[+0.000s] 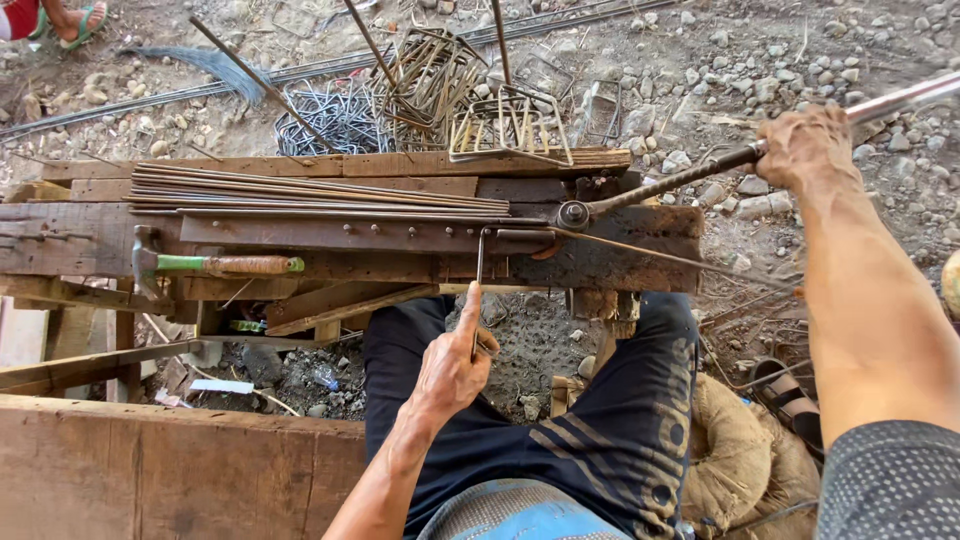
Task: The person uses a manual metal bending machine to bend thin metal rods into U-shapes. They insert the rods into the jig, pull a lever to bend them, and then remove the finished pieces.
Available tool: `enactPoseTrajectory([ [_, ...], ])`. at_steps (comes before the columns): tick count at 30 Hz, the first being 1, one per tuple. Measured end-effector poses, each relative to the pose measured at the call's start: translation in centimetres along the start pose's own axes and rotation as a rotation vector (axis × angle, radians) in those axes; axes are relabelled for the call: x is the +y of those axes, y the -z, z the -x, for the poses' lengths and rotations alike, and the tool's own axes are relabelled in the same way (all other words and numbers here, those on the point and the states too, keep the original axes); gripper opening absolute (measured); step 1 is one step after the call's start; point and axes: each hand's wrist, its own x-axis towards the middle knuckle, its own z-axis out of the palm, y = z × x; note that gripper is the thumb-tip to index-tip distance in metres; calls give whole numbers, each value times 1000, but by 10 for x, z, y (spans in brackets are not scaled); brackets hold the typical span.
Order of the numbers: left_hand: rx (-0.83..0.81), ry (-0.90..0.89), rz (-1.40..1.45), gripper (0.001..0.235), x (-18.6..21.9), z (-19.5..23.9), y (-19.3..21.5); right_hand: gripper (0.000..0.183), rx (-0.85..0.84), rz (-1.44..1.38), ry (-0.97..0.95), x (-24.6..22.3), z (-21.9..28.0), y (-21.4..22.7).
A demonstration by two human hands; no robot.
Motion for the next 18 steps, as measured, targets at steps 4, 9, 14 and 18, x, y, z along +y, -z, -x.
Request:
enactPoseTrajectory([
  [4, -48, 44, 33, 96, 13, -3, 12, 29, 127, -94, -94, 19, 40, -40],
  [9, -94, 57, 57, 99, 16, -3, 22, 67, 69, -224, -117, 9, 159, -52],
  [14, -18, 110, 44, 79, 0, 0, 6, 57, 61, -327, -203, -2, 205, -81],
  [18, -31, 157, 51, 17, 9, 3, 8, 28, 65, -418, -222, 1, 200, -89],
])
